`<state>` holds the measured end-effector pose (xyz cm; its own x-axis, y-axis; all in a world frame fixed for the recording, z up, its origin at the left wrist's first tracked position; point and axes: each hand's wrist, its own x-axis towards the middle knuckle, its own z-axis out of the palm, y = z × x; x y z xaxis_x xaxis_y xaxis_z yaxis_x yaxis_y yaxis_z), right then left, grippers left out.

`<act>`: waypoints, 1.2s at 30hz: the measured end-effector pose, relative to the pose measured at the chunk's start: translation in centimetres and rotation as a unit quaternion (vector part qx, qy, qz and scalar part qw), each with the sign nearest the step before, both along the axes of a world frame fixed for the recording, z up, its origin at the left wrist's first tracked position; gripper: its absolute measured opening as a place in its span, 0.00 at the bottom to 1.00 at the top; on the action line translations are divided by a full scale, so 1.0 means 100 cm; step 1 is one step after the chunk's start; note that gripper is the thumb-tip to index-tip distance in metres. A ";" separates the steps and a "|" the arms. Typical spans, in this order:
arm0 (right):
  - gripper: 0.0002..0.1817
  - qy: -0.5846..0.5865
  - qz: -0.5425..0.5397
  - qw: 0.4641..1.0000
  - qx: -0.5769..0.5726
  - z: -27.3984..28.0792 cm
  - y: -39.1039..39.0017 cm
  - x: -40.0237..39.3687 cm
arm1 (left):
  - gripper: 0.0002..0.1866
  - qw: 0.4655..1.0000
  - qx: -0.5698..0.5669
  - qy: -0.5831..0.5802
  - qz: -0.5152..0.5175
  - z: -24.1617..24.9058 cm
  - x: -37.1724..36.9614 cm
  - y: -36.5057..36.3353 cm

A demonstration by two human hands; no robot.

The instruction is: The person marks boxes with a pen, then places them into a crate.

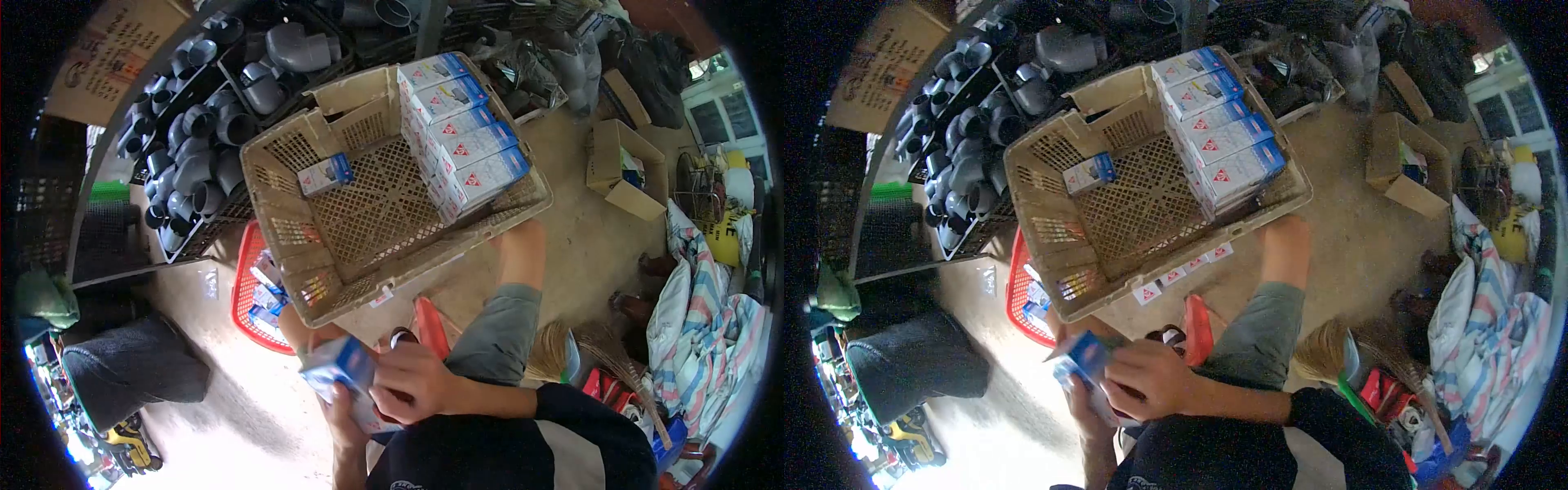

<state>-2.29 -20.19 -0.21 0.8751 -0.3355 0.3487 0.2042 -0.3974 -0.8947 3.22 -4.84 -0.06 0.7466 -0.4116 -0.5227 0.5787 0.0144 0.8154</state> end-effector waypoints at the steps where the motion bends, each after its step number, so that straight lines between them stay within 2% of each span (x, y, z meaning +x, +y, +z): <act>1: 0.10 0.002 -0.020 1.000 -0.004 -0.002 -0.013 0.009 | 0.48 0.998 0.025 0.029 -0.043 -0.002 -0.003 0.005; 2: 0.10 0.003 -0.041 0.999 -0.008 -0.007 -0.026 0.017 | 0.54 0.993 0.049 0.056 -0.087 -0.004 -0.003 0.005; 3: 0.09 0.022 -0.055 0.997 0.041 -0.012 -0.035 0.021 | 0.56 0.999 -0.001 0.035 -0.026 0.016 -0.004 -0.034; 6: 0.10 -0.005 -0.079 0.995 0.052 -0.013 -0.040 0.027 | 0.52 0.997 0.051 0.053 -0.019 0.008 0.002 -0.040; 7: 0.10 -0.010 -0.047 0.999 0.009 -0.021 -0.035 0.021 | 0.48 0.993 0.101 0.055 -0.014 0.007 0.007 -0.041; 8: 0.10 -0.001 -0.041 0.999 0.025 -0.022 -0.032 0.018 | 0.47 0.999 0.026 0.000 0.024 -0.003 0.011 -0.052; 10: 0.10 0.017 -0.031 0.998 0.056 -0.023 -0.026 0.016 | 0.47 0.997 0.002 0.046 0.068 -0.006 0.019 -0.053; 14: 0.09 0.001 -0.024 1.000 0.000 -0.026 -0.044 0.026 | 0.50 0.999 0.028 -0.016 -0.028 -0.005 0.016 -0.054; 16: 0.09 -0.033 -0.059 0.997 0.031 -0.018 -0.050 0.037 | 0.53 0.998 0.032 -0.003 -0.047 0.003 0.007 -0.053; 18: 0.08 -0.055 -0.049 0.997 0.033 -0.007 -0.047 0.040 | 0.50 0.999 0.033 -0.012 -0.030 0.014 0.007 -0.049; 20: 0.09 -0.075 0.031 0.997 -0.007 -0.002 -0.031 0.029 | 0.48 0.996 -0.066 -0.014 0.059 0.019 0.011 -0.050; 21: 0.09 -0.077 0.060 0.995 -0.007 0.003 -0.020 0.024 | 0.41 0.999 -0.002 -0.006 0.034 0.007 0.012 -0.029; 22: 0.09 -0.080 0.091 0.993 -0.009 0.008 -0.013 0.019 | 0.35 0.995 -0.026 0.057 0.077 0.003 0.015 -0.015; 24: 0.11 -0.062 0.077 0.994 -0.044 0.012 -0.008 0.012 | 0.31 0.995 -0.018 0.070 0.065 0.002 0.006 -0.003; 25: 0.11 -0.064 0.068 0.994 -0.052 0.014 -0.010 0.013 | 0.27 1.000 0.007 0.026 0.007 0.010 0.002 0.001; 26: 0.11 -0.067 0.062 0.994 -0.059 0.016 -0.012 0.016 | 0.27 0.997 0.066 -0.007 -0.046 0.010 -0.004 0.010; 28: 0.10 -0.037 0.014 0.998 -0.045 0.024 -0.018 0.027 | 0.28 0.998 0.002 -0.006 -0.056 0.020 -0.022 0.010; 31: 0.10 -0.030 0.009 0.999 -0.039 0.038 0.003 0.022 | 0.41 0.995 -0.099 0.006 -0.008 0.032 -0.017 0.009; 32: 0.10 -0.034 0.017 0.998 -0.040 0.043 0.012 0.018 | 0.40 0.997 -0.070 0.036 0.028 0.029 -0.016 0.016; 34: 0.09 -0.036 0.066 0.997 -0.032 0.048 0.031 0.006 | 0.38 0.985 -0.132 0.057 0.098 0.027 -0.008 0.026; 35: 0.09 -0.034 0.093 0.995 -0.027 0.043 0.034 -0.001 | 0.36 0.973 -0.174 0.077 0.130 0.008 -0.008 0.038; 36: 0.09 -0.030 0.118 0.992 -0.021 0.040 0.036 -0.007 | 0.36 0.972 -0.185 0.064 0.131 0.006 -0.010 0.045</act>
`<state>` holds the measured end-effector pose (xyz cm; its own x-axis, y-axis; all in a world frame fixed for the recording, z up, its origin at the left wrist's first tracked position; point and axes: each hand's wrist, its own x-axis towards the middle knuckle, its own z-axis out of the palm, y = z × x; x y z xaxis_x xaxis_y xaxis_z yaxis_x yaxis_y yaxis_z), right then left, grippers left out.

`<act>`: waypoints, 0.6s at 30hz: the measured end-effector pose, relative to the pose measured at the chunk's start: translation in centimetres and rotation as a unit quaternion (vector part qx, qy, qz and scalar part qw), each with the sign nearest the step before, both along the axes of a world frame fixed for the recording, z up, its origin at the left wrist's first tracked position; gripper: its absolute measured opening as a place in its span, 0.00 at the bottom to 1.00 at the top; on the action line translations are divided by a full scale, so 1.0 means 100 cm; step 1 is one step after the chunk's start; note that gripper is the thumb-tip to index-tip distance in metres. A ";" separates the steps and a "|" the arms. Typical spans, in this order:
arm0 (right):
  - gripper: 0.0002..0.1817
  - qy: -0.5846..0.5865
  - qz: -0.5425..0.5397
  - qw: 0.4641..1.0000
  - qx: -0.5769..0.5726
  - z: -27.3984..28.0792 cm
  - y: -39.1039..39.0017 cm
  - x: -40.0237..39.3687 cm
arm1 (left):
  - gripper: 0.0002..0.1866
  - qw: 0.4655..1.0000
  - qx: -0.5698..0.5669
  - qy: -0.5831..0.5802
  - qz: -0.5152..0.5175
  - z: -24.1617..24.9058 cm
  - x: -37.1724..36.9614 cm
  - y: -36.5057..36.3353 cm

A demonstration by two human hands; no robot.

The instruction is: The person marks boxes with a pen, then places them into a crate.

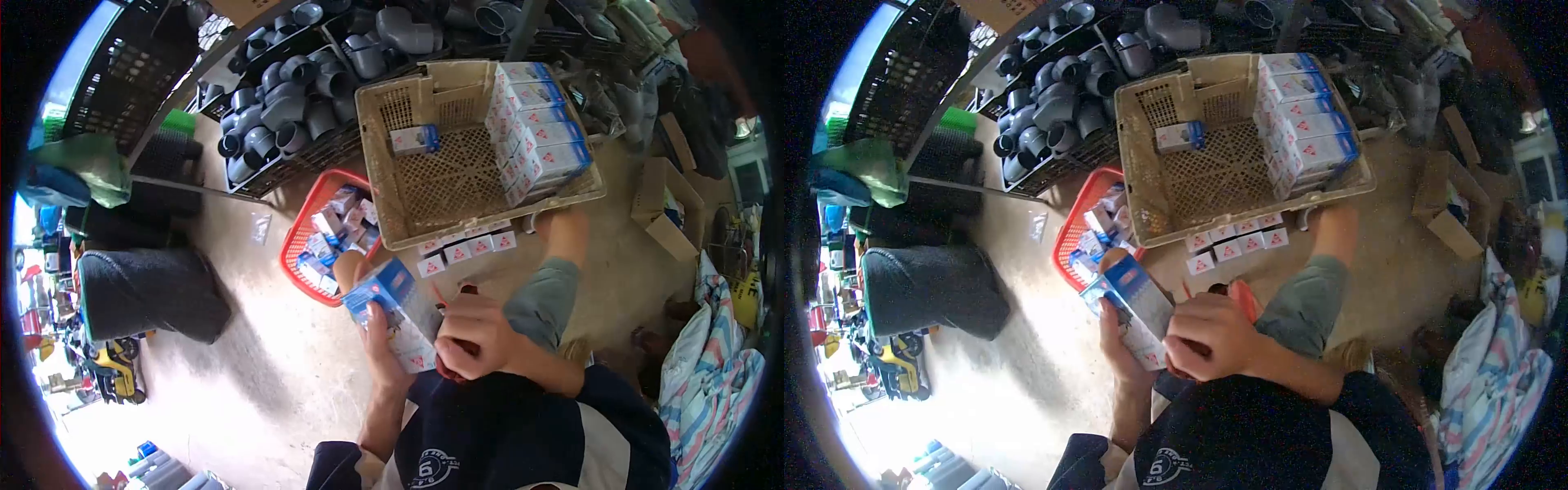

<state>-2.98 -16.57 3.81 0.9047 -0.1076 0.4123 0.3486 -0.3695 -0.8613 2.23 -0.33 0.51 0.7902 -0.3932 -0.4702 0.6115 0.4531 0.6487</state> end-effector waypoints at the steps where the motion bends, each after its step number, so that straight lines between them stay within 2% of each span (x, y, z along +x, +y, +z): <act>1: 0.08 0.001 0.002 1.000 -0.005 0.000 -0.001 -0.002 | 0.36 1.000 -0.009 -0.012 0.000 -0.001 -0.003 0.004; 2: 0.09 0.032 -0.034 0.999 0.028 0.001 0.004 -0.003 | 0.36 1.000 -0.020 -0.024 -0.002 -0.003 -0.006 0.006; 3: 0.09 0.063 -0.070 0.994 0.058 0.001 0.008 -0.004 | 0.42 0.999 -0.012 -0.048 -0.004 -0.004 -0.012 0.006; 6: 0.11 0.093 -0.171 0.978 0.081 0.009 0.006 0.006 | 0.50 0.964 0.096 -0.216 -0.119 0.005 -0.023 0.006; 7: 0.11 0.094 -0.192 0.973 0.085 0.016 0.002 0.010 | 0.55 0.970 0.083 -0.178 -0.143 0.015 -0.024 0.002; 9: 0.11 0.121 -0.216 0.960 0.128 0.030 0.008 0.009 | 0.55 0.976 0.049 -0.162 -0.135 0.019 -0.023 0.004; 10: 0.11 0.091 -0.191 0.973 0.094 0.029 0.012 0.003 | 0.55 0.979 0.033 -0.154 -0.130 0.021 -0.022 0.004; 11: 0.11 0.059 -0.166 0.983 0.059 0.025 0.017 -0.004 | 0.53 0.988 0.011 -0.135 -0.071 0.026 -0.021 0.000; 12: 0.11 0.028 -0.140 0.990 0.023 0.020 0.020 -0.010 | 0.52 0.991 -0.024 -0.116 -0.057 0.024 -0.018 0.001; 13: 0.10 0.019 -0.101 0.994 0.020 0.013 0.021 -0.018 | 0.51 0.993 -0.059 -0.096 -0.043 0.022 -0.015 0.002; 14: 0.09 0.021 -0.071 0.996 0.039 0.006 0.017 -0.021 | 0.50 0.988 -0.092 -0.096 -0.075 0.026 -0.009 0.005; 15: 0.09 0.023 -0.041 0.997 0.057 0.000 0.012 -0.023 | 0.38 0.991 -0.049 -0.108 -0.062 0.013 -0.013 0.008; 16: 0.09 0.026 -0.012 0.997 0.077 -0.003 0.010 -0.025 | 0.40 0.990 -0.032 -0.101 -0.097 0.008 -0.017 0.012; 18: 0.10 0.029 -0.055 0.987 0.147 -0.002 0.006 -0.024 | 0.49 0.982 0.003 -0.091 -0.167 0.007 -0.019 0.014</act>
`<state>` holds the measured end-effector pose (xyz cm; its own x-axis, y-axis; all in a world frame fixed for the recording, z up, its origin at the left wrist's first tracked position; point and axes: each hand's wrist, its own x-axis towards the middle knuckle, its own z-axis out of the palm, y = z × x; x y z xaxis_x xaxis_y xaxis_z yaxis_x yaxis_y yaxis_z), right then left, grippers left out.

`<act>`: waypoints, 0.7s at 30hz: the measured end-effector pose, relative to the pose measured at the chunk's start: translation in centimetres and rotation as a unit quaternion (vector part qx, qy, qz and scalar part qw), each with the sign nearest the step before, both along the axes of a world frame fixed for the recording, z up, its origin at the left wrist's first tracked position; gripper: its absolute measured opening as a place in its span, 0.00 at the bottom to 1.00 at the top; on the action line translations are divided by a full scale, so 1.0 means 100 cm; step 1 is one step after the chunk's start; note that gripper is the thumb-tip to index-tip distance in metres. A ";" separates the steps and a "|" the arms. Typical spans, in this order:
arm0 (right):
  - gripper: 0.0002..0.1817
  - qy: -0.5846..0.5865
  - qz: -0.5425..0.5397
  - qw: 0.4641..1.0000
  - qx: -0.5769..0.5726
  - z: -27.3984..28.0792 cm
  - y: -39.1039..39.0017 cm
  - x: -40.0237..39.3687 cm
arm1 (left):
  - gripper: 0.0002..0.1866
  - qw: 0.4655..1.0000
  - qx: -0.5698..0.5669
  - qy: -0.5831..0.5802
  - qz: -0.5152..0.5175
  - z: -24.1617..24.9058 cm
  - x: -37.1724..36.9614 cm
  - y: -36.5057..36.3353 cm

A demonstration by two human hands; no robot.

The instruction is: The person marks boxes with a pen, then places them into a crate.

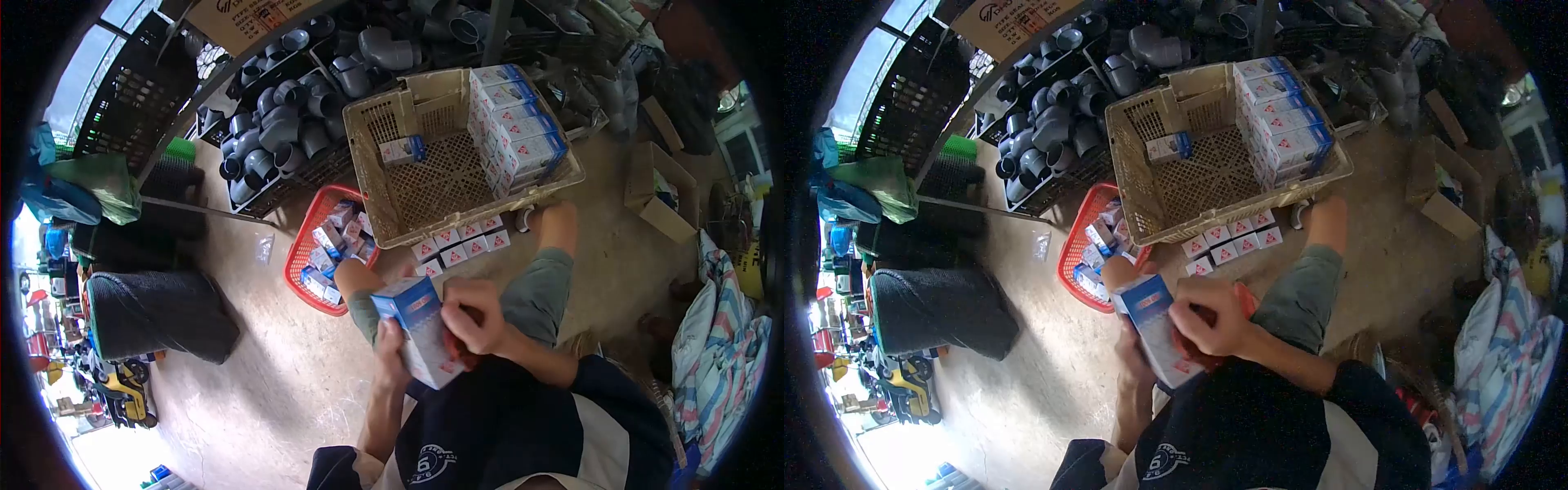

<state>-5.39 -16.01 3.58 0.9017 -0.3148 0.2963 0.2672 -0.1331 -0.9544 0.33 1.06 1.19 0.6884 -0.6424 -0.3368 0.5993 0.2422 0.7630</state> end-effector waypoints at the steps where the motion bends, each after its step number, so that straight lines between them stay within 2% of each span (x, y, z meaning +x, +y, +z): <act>1: 0.10 0.003 -0.022 0.999 0.036 0.002 -0.003 0.000 | 0.48 0.998 -0.061 0.025 -0.016 0.002 -0.002 -0.005; 2: 0.10 0.005 -0.044 0.996 0.072 0.004 -0.006 0.001 | 0.47 0.998 -0.049 0.021 -0.035 0.006 0.001 -0.007; 4: 0.10 -0.040 -0.059 0.996 -0.058 0.014 -0.015 0.007 | 0.46 0.997 -0.022 0.015 -0.070 0.014 0.006 -0.009; 5: 0.10 -0.066 -0.063 0.988 -0.126 0.019 -0.015 0.012 | 0.45 0.992 -0.099 0.067 -0.047 0.018 0.004 -0.013; 7: 0.10 -0.102 -0.067 0.966 -0.226 0.022 -0.007 0.018 | 0.45 0.998 -0.021 0.060 -0.024 0.016 -0.006 -0.016; 9: 0.10 -0.068 -0.103 0.962 -0.244 0.027 -0.002 0.027 | 0.47 0.996 0.084 0.018 -0.030 0.007 -0.010 -0.018; 10: 0.10 -0.051 -0.123 0.958 -0.253 0.029 -0.001 0.030 | 0.45 0.996 0.075 -0.038 -0.025 0.004 -0.014 -0.019; 12: 0.08 -0.001 -0.182 0.965 -0.188 0.027 -0.004 0.037 | 0.44 0.987 0.061 -0.146 -0.017 0.004 -0.024 -0.019; 14: 0.07 0.046 -0.237 0.963 -0.118 0.027 -0.003 0.042 | 0.45 0.992 0.058 -0.108 0.002 0.000 -0.025 -0.013; 16: 0.08 0.023 -0.217 0.958 -0.184 0.021 0.007 0.032 | 0.46 0.997 0.016 -0.049 0.049 0.006 -0.020 -0.023; 17: 0.08 0.013 -0.199 0.959 -0.203 0.020 0.011 0.029 | 0.42 0.997 0.011 0.034 0.068 0.014 -0.016 -0.026; 21: 0.10 0.019 -0.138 0.964 -0.228 0.020 0.001 0.034 | 0.36 0.992 0.116 0.038 0.028 0.024 -0.035 -0.030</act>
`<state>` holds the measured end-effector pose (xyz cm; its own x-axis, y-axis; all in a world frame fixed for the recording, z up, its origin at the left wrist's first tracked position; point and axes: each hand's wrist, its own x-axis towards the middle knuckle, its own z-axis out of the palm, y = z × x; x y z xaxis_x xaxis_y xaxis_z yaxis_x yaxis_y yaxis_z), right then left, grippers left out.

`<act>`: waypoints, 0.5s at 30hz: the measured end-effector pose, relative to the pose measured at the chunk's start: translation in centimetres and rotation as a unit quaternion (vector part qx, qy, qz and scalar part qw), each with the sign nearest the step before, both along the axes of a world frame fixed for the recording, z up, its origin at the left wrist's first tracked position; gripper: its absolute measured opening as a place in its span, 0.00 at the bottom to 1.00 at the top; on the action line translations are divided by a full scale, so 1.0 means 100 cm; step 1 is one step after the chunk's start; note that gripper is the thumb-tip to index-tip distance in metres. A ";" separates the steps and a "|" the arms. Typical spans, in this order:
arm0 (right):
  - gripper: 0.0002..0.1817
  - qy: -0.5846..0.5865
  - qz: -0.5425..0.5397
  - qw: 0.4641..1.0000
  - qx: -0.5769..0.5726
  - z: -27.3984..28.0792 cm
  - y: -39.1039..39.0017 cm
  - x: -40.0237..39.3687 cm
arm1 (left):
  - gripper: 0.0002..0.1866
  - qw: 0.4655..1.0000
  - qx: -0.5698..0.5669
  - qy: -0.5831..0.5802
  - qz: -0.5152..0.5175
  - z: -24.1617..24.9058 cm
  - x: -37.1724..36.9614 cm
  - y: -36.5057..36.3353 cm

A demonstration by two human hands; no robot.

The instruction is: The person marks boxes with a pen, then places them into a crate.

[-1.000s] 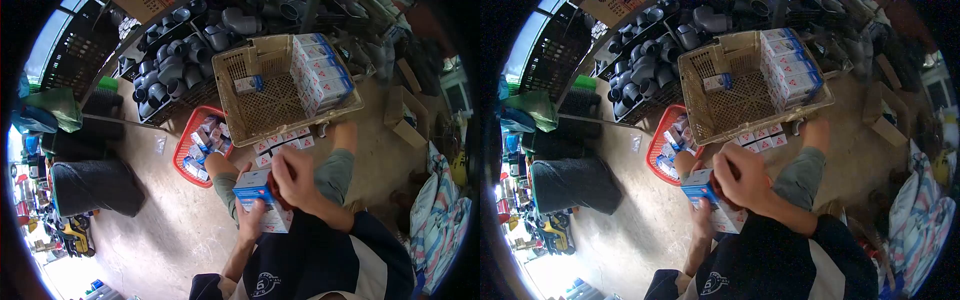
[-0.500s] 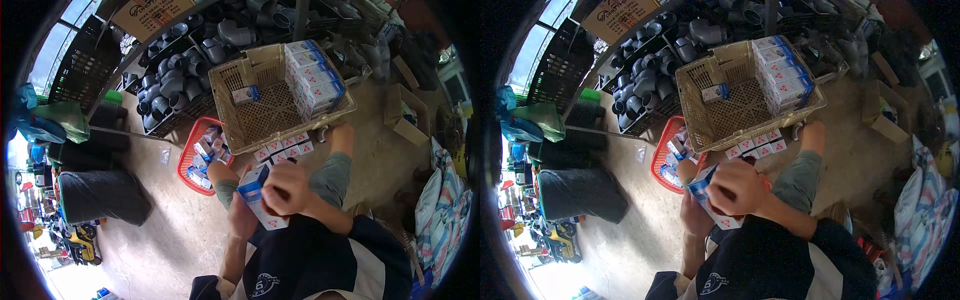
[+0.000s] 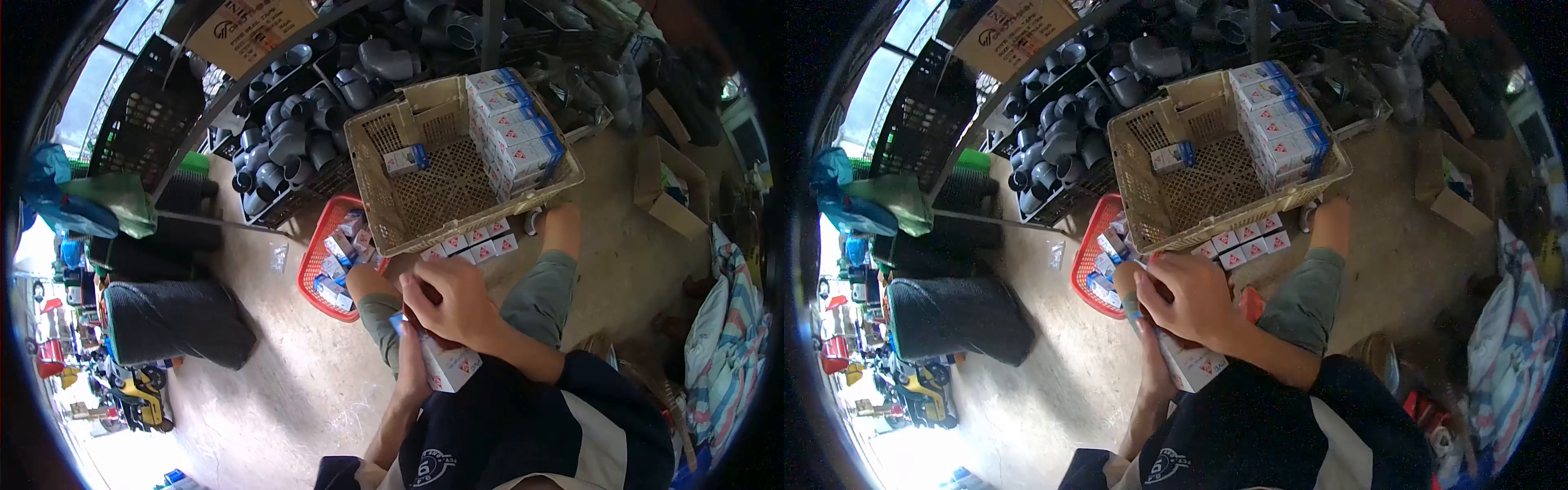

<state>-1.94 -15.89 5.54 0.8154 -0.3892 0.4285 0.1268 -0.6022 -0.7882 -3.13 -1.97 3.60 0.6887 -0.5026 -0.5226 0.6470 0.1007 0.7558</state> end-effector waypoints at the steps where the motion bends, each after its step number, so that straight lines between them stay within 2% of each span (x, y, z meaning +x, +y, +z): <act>1: 0.11 0.002 0.015 1.000 -0.012 0.004 -0.001 0.001 | 0.36 1.000 0.005 0.002 0.007 0.000 0.001 0.001; 3: 0.10 -0.030 0.092 0.994 -0.051 0.015 0.005 -0.005 | 0.37 1.000 0.018 0.002 0.014 -0.002 0.011 0.007; 4: 0.10 -0.033 0.136 0.988 -0.058 0.018 0.010 -0.014 | 0.38 0.998 -0.033 -0.009 0.056 -0.008 0.017 0.008; 5: 0.10 -0.035 0.180 0.981 -0.065 0.019 0.016 -0.023 | 0.38 0.989 -0.144 0.009 0.032 -0.016 0.028 0.014; 7: 0.09 -0.021 0.176 0.983 -0.052 0.010 0.020 -0.033 | 0.39 0.930 -0.364 0.041 -0.017 -0.019 0.053 0.020; 8: 0.10 -0.012 0.162 0.985 -0.051 0.005 0.017 -0.035 | 0.37 0.977 -0.201 0.049 0.052 -0.016 0.043 0.023; 11: 0.13 -0.024 0.061 0.998 -0.003 -0.003 0.007 -0.011 | 0.38 0.999 0.001 0.038 0.009 -0.008 0.015 0.010; 12: 0.13 -0.026 0.037 0.999 0.011 -0.001 0.002 0.000 | 0.39 0.997 0.007 0.075 -0.012 -0.003 0.008 0.005; 13: 0.13 -0.028 0.014 0.999 0.024 -0.001 0.000 0.004 | 0.34 0.996 0.012 0.083 0.020 0.008 0.005 -0.001; 14: 0.12 -0.048 0.051 0.996 -0.047 -0.002 0.001 0.002 | 0.34 0.998 0.002 0.059 0.028 0.007 0.006 0.001; 15: 0.12 -0.044 0.086 0.994 -0.047 0.002 0.007 -0.005 | 0.34 0.999 -0.007 0.036 0.034 0.006 0.008 0.006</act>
